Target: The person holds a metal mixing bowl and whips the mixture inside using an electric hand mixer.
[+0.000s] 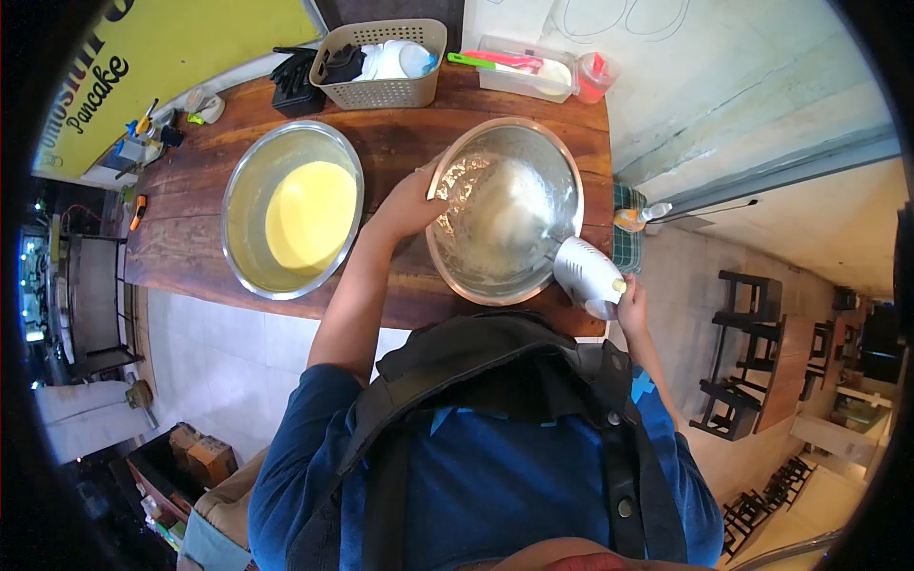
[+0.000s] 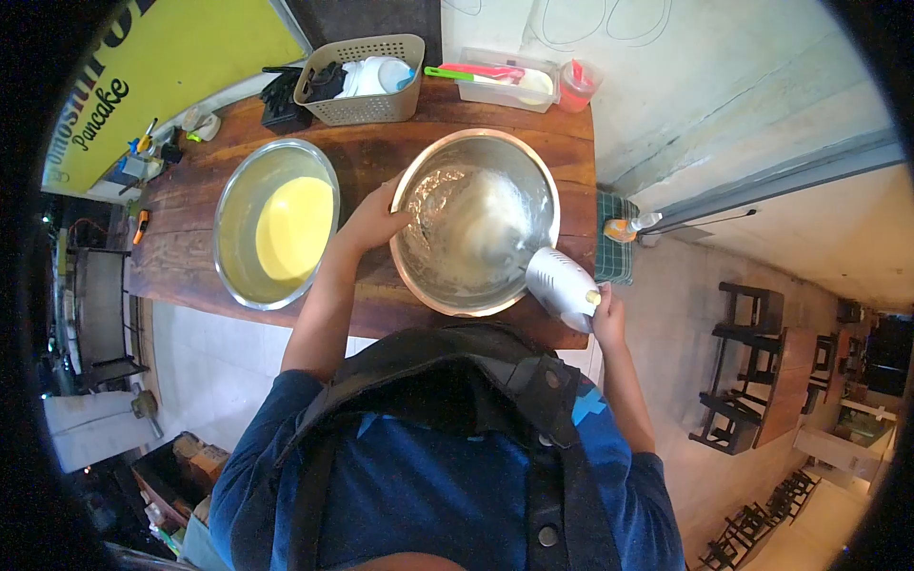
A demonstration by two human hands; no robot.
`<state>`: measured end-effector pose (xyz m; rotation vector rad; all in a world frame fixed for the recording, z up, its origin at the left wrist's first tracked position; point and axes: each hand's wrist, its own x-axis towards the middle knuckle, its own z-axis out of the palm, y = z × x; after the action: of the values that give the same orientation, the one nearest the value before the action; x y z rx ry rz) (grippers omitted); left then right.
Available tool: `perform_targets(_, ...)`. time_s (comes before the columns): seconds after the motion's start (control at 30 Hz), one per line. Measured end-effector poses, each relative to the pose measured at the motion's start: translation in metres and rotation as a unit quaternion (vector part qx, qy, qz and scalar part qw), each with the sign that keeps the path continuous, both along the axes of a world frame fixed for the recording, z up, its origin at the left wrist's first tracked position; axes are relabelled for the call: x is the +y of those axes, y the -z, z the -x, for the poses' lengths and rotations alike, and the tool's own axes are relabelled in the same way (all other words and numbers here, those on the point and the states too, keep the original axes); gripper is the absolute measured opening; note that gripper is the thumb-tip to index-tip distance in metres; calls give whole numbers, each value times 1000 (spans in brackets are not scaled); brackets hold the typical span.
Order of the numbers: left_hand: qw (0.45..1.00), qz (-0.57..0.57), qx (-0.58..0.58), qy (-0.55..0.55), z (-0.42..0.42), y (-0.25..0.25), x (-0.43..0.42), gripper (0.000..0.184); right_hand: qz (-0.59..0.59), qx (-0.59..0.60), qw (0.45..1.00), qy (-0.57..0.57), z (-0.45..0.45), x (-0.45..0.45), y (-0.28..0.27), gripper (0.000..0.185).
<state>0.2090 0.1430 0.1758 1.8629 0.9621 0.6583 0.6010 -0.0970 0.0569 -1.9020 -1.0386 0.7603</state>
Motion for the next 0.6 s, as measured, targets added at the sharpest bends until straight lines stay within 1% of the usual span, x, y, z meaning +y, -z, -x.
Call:
perform_targets(0.1,1000,8,-6,2,0,-1,-1,71,28,-7,1000,6,0,0,-6,58)
perform_targets(0.17,1000,5,8,-1,0,1,0,71,63,36,997,-24,-7,-1,0,58)
perform_targets(0.2,1000,5,8,-1,1,1,-2,71,62,36,997,-24,-10,-1,2,58)
perform_targets(0.27,1000,-3,2,-11,2,1,-5,70,8,-25,999,-27,-13,0,8,59)
perform_targets(0.3,1000,-3,2,-11,2,1,-6,70,8,-25,999,-27,-11,2,4,59)
perform_targets(0.37,1000,15,-1,-1,1,-2,-6,69,35,46,998,37,-1,15,-12,59)
perform_targets(0.4,1000,16,-1,-2,-1,-4,-6,69,36,46,998,37,-2,19,-11,59)
perform_targets(0.47,1000,16,12,-1,-1,-8,-7,69,17,76,997,-5,-3,26,-10,59)
perform_targets(0.5,1000,17,13,-3,0,-7,-7,69,18,77,997,-6,2,27,-14,59)
perform_targets(0.57,1000,15,18,-16,0,-3,-6,68,58,92,994,-32,15,24,-22,58)
perform_targets(0.6,1000,15,18,-16,0,-3,-6,68,58,92,994,-32,19,22,-24,58)
